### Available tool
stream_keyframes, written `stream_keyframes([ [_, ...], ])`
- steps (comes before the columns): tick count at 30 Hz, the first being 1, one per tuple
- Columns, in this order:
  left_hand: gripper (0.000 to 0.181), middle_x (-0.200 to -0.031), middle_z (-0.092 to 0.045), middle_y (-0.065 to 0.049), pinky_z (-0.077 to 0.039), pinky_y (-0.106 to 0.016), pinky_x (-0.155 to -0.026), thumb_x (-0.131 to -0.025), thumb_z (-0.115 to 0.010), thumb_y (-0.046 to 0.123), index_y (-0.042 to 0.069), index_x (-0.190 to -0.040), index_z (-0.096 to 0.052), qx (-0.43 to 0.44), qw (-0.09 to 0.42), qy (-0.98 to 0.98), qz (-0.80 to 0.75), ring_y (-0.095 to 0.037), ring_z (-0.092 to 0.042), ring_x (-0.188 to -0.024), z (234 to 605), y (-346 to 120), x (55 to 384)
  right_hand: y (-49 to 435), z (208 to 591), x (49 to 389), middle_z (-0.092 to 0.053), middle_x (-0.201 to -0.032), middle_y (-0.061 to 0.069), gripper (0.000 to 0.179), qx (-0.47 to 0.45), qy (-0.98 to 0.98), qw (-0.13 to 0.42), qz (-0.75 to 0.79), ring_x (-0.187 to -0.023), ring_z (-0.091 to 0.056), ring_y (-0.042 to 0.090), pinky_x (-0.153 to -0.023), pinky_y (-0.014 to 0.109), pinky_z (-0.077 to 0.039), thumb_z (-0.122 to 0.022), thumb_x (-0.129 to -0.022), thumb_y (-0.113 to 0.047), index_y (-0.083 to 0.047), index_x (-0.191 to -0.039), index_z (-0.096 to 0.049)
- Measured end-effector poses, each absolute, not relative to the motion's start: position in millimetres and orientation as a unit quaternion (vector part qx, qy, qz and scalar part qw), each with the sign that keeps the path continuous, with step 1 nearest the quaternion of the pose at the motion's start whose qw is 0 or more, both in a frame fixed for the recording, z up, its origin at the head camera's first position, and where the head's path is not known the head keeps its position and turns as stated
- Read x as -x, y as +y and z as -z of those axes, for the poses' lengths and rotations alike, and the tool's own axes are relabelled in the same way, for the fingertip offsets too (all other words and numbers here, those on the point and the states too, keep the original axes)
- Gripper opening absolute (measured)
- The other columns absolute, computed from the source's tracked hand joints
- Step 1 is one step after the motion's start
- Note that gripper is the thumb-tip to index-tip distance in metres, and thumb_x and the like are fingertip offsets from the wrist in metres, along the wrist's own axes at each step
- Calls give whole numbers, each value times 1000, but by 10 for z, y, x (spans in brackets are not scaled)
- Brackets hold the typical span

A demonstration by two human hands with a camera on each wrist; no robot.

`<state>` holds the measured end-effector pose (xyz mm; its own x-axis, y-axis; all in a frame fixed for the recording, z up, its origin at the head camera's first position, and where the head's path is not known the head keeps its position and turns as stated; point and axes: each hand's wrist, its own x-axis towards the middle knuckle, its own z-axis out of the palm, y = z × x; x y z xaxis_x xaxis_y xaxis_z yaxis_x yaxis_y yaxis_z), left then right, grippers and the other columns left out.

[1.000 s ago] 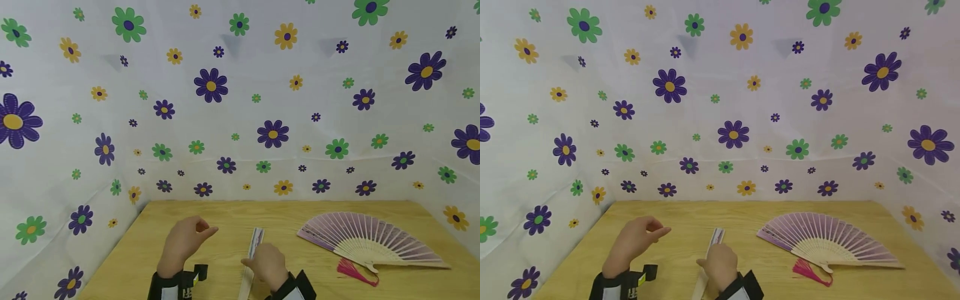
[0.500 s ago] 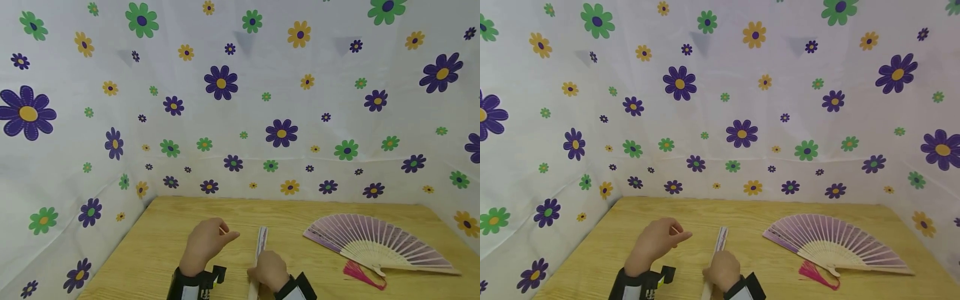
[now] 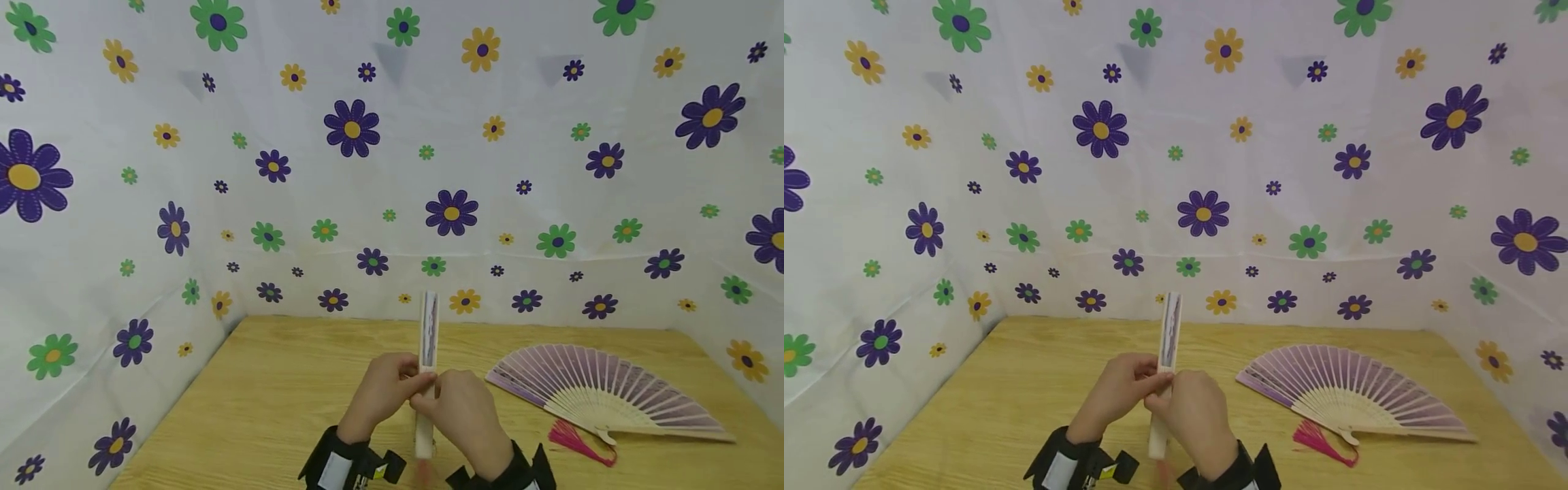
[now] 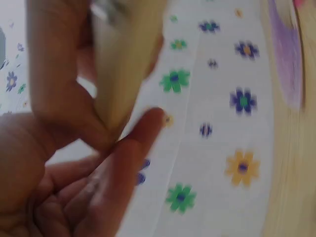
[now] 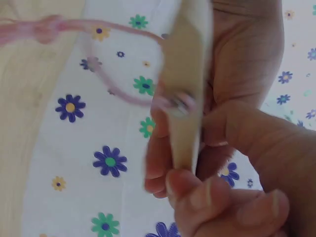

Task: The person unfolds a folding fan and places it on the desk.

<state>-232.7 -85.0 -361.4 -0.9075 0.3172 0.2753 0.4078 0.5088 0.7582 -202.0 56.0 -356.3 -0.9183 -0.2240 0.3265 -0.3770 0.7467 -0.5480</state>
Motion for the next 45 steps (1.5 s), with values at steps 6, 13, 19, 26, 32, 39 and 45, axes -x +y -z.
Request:
stream_keyframes([
  [6, 22, -88, -72, -22, -62, -38, -68, -92, -66, 10, -9, -102, -71, 183, -7, -791, 583, -15, -67, -71, 3668, -812, 2344, 752, 3472, 1998, -50, -46, -5, 38, -179, -908, 53, -375, -40, -41, 5, -41, 22, -27, -70, -88, -27, -9, -57, -59],
  [13, 25, -86, -70, -22, -62, -44, -72, -89, -68, 5, -12, -108, -69, 166, -23, -756, 633, -22, -69, -74, 3755, -759, 2323, 974, 3632, 2102, -76, -71, 16, 25, -194, -837, -39, -511, -56, -68, 15, -53, 34, -60, -72, -87, -21, 2, -79, -73],
  [19, 34, -94, -72, -29, -62, -41, -66, -85, -73, 5, -14, -113, -66, 156, -7, -784, 601, -27, -70, -79, 3810, -641, 2330, 1044, 3731, 2123, -76, -74, 19, 22, -154, -837, -10, -526, -57, -68, 19, -51, 32, -59, -72, -87, -16, 5, -81, -69],
  [26, 34, -94, -71, -30, -63, -42, -67, -88, -68, -1, -16, -118, -63, 139, -15, -791, 596, -29, -70, -79, 3833, -567, 2363, 987, 3752, 2142, -73, -65, 13, 10, -117, -873, 68, -469, -51, -65, 18, -45, 31, -54, -74, -82, -6, 3, -79, -73],
  [32, 42, -91, -71, -27, -63, -39, -63, -85, -71, -2, -17, -121, -58, 113, -3, -796, 595, -27, -70, -73, 3839, -500, 2340, 955, 3745, 2112, -71, -62, 7, 9, -85, -894, 104, -428, -49, -59, 10, -44, 28, -49, -77, -77, -7, 0, -73, -73],
  [39, 38, -87, -73, -27, -63, -38, -59, -82, -73, -2, -16, -116, -62, 108, 12, -805, 584, -26, -70, -68, 3846, -439, 2339, 986, 3747, 2100, -68, -56, 5, 10, -76, -899, 117, -415, -46, -56, 9, -43, 26, -45, -78, -76, -4, 0, -70, -71],
  [45, 35, -84, -73, -26, -63, -37, -57, -81, -74, -2, -16, -111, -65, 112, 22, -808, 578, -25, -70, -66, 3841, -417, 2344, 1013, 3744, 2071, -72, -63, 8, 9, -68, -897, 106, -425, -48, -62, 12, -45, 31, -52, -77, -78, -6, 3, -78, -74],
])
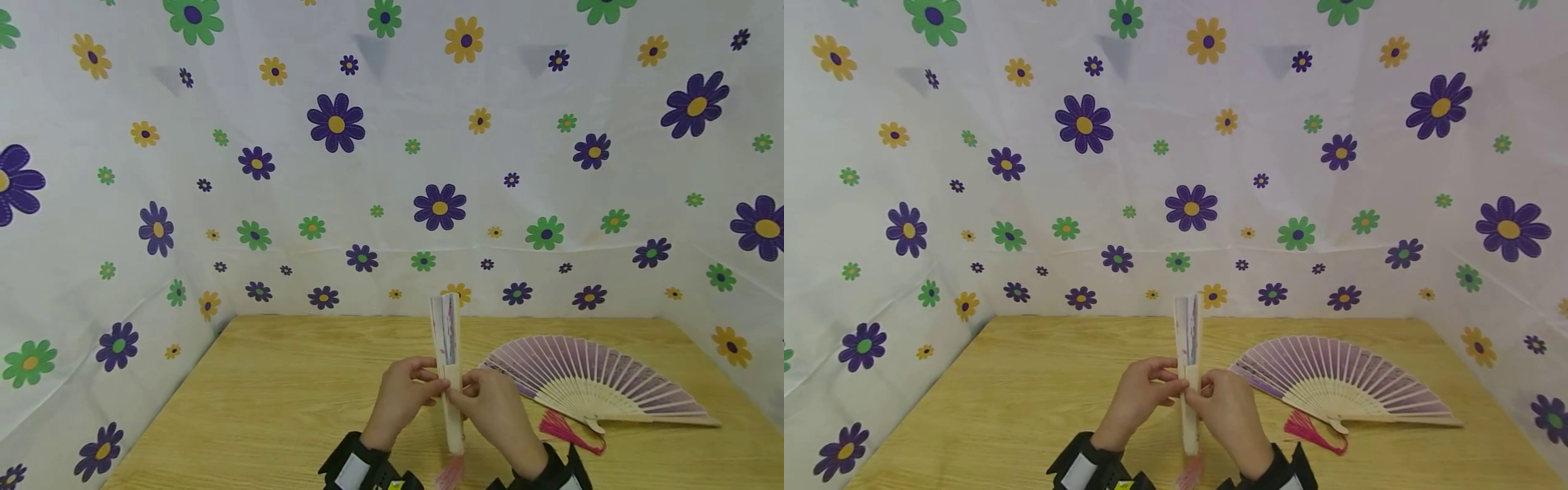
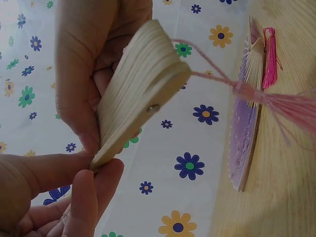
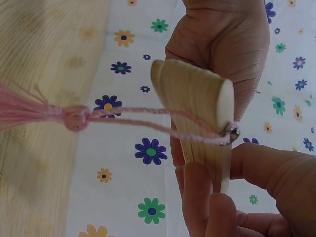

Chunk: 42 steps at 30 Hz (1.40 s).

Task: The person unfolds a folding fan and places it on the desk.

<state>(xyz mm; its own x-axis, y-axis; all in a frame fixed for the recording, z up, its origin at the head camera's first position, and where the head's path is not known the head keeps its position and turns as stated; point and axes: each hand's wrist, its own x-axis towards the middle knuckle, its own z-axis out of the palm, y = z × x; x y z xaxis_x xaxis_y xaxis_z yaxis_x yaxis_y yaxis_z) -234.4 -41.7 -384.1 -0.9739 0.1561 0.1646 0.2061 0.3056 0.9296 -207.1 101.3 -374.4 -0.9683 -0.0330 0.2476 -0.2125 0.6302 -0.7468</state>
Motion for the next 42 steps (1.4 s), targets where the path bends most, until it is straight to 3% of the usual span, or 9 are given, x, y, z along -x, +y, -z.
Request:
stream_keyframes([
  [11, 28, -78, -71, -19, -62, -34, -56, -80, -75, -1, -12, -105, -69, 104, 12, -807, 582, -18, -67, -62, 3843, -397, 2358, 1047, 3733, 2066, -70, -63, 8, 11, -60, -907, 99, -405, -47, -61, 12, -44, 30, -50, -76, -78, -7, 3, -77, -71],
  [25, 22, -83, -73, -27, -63, -36, -59, -86, -70, 1, -14, -103, -68, 103, 7, -802, 588, -27, -72, -65, 3848, -415, 2364, 1085, 3727, 2080, -71, -63, 9, 13, -50, -906, 96, -410, -47, -62, 14, -44, 31, -53, -75, -79, -7, 5, -80, -70],
  [42, 16, -84, -74, -28, -63, -34, -59, -88, -67, -1, -14, -98, -67, 107, 3, -792, 600, -28, -73, -69, 3863, -405, 2349, 1134, 3745, 2094, -66, -57, 8, 13, -63, -914, 132, -377, -44, -57, 12, -42, 30, -48, -75, -77, -7, 3, -74, -67],
])
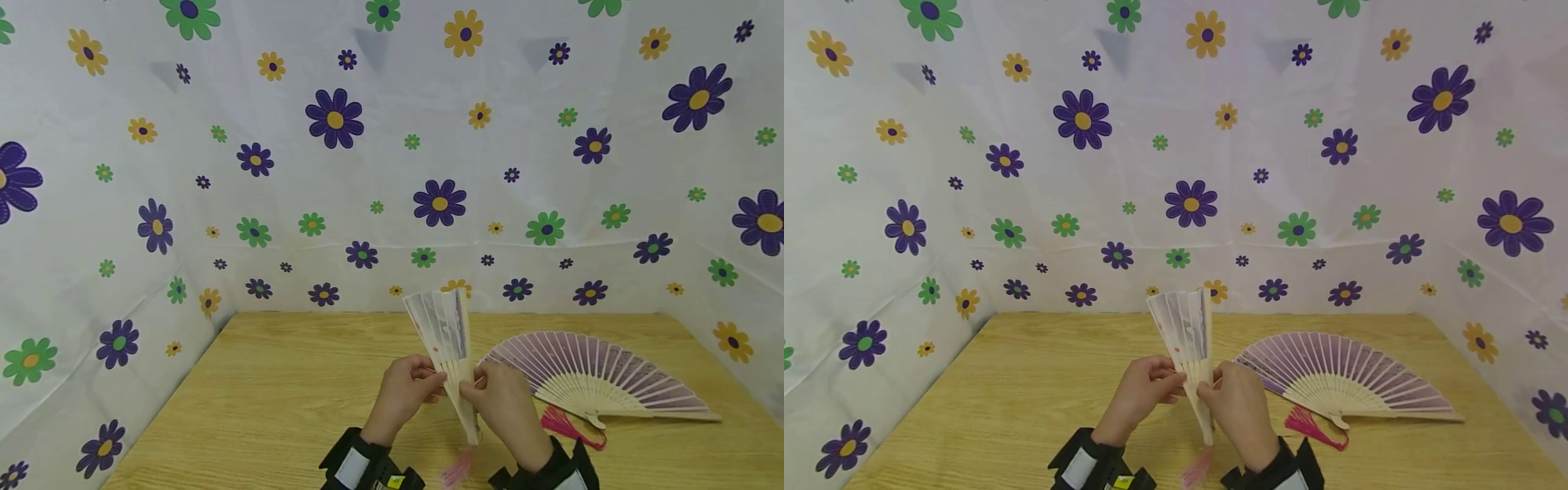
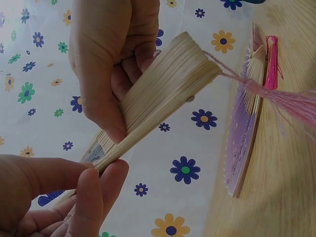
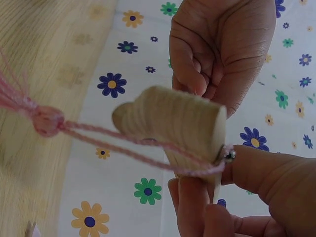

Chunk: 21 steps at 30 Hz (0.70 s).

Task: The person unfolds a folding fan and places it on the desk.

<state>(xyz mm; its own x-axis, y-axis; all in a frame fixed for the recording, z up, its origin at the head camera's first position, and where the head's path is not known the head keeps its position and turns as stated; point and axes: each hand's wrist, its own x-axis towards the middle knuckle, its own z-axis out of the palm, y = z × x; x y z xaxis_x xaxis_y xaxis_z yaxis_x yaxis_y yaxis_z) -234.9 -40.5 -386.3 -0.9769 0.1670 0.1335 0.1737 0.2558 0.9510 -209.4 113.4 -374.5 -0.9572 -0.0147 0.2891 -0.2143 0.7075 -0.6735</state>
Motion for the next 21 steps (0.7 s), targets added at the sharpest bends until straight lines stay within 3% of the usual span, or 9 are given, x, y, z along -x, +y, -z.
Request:
stream_keyframes([
  [10, 18, -87, -75, -26, -50, -16, -47, -90, -66, 4, -10, -100, -65, 95, -10, -788, 608, -27, -73, -67, 3862, -406, 2338, 1162, 3733, 2108, -67, -61, 9, 14, -58, -921, 152, -353, -50, -55, 14, -47, 32, -48, -73, -77, -9, 2, -72, -65],
  [16, 18, -87, -75, -28, -47, -14, -45, -90, -67, 7, -10, -98, -64, 100, -3, -786, 610, -28, -73, -67, 3876, -407, 2338, 1170, 3732, 2114, -64, -58, 7, 15, -51, -924, 158, -346, -49, -49, 12, -45, 29, -43, -73, -75, -9, 0, -69, -63],
  [21, 19, -86, -75, -29, -46, -13, -45, -90, -67, 7, -10, -97, -64, 104, -5, -785, 610, -30, -72, -68, 3876, -413, 2347, 1177, 3727, 2114, -65, -59, 8, 14, -48, -923, 164, -344, -50, -50, 13, -45, 30, -44, -73, -74, -9, 0, -69, -64],
])
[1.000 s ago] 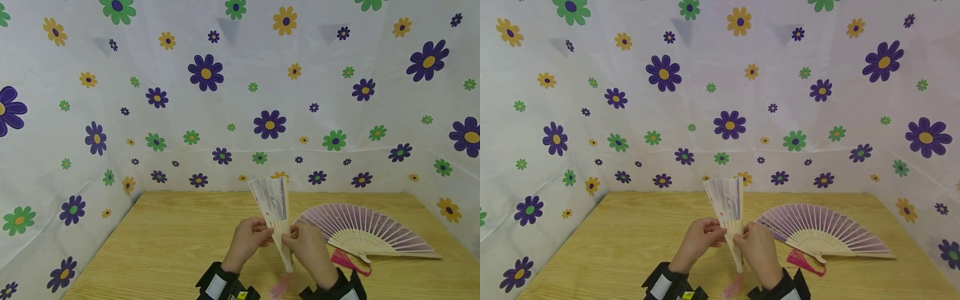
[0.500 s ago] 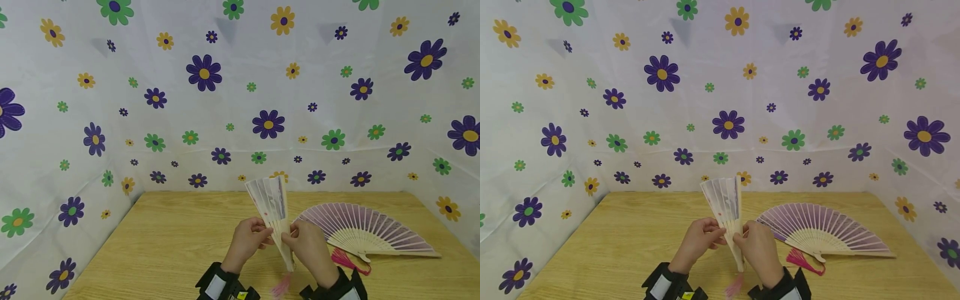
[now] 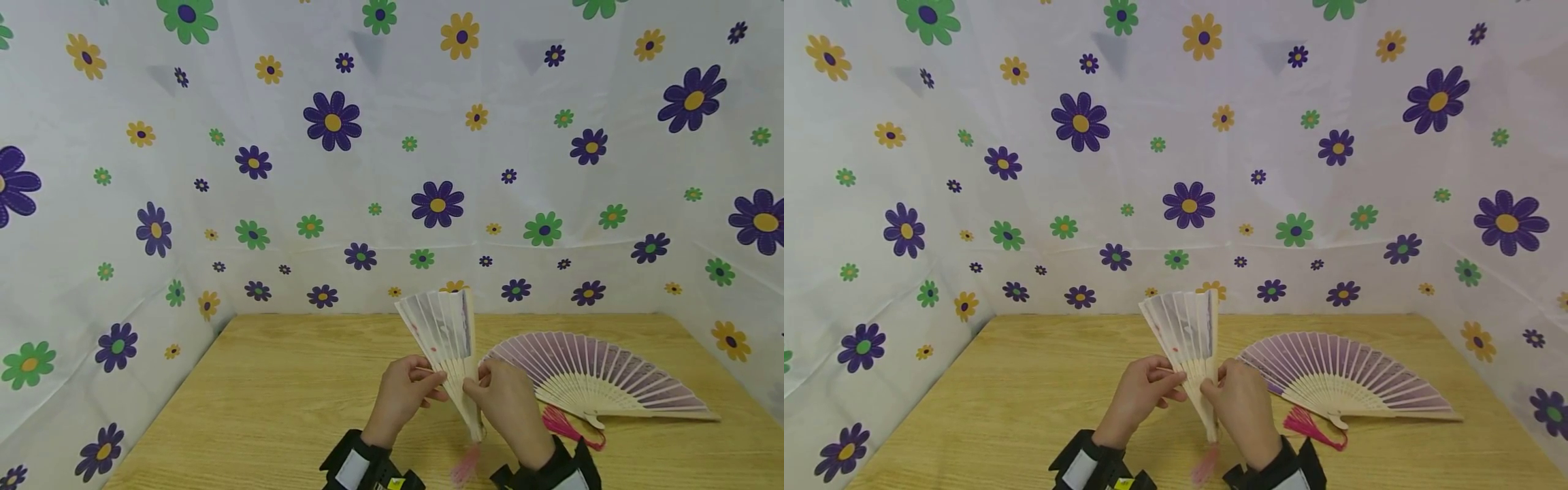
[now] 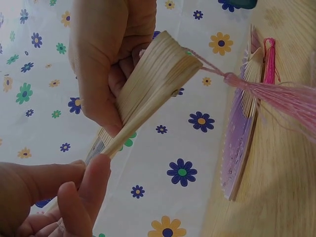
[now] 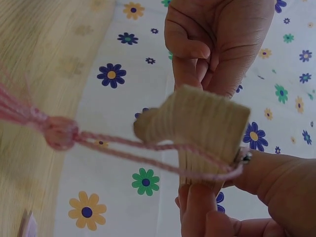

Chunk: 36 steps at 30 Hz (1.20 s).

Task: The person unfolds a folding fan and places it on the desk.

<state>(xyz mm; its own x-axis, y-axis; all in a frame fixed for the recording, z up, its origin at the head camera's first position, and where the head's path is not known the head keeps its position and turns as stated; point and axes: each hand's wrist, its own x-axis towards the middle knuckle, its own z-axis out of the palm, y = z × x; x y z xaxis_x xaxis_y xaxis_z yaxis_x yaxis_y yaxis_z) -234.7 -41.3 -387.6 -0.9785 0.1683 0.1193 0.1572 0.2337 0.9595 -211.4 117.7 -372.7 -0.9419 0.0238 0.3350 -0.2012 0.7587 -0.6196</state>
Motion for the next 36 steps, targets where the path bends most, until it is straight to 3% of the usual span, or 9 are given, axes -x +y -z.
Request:
stream_keyframes([
  [15, 20, -85, -75, -27, -46, -13, -45, -90, -69, 9, -10, -93, -66, -87, 10, 783, -616, -27, -73, -65, 3860, -420, 2354, 1243, 3715, 2145, -60, -54, 6, 13, -37, -923, 173, -340, -46, -45, 12, -41, 27, -38, -73, -73, -7, 1, -68, -64],
  [26, 20, -85, -75, -27, -47, -15, -46, -90, -69, 10, -9, -93, -66, -86, 13, 783, -616, -26, -73, -65, 3861, -433, 2357, 1270, 3708, 2150, -63, -54, 6, 14, -35, -923, 161, -348, -45, -49, 12, -41, 28, -42, -73, -76, -9, 0, -68, -66],
  [36, 19, -86, -75, -27, -46, -15, -45, -90, -69, 10, -9, -90, -65, -86, 8, 783, -617, -26, -72, -64, 3854, -441, 2353, 1284, 3708, 2157, -59, -53, 4, 16, -31, -927, 167, -334, -45, -44, 12, -39, 26, -35, -74, -76, -10, 0, -67, -66],
])
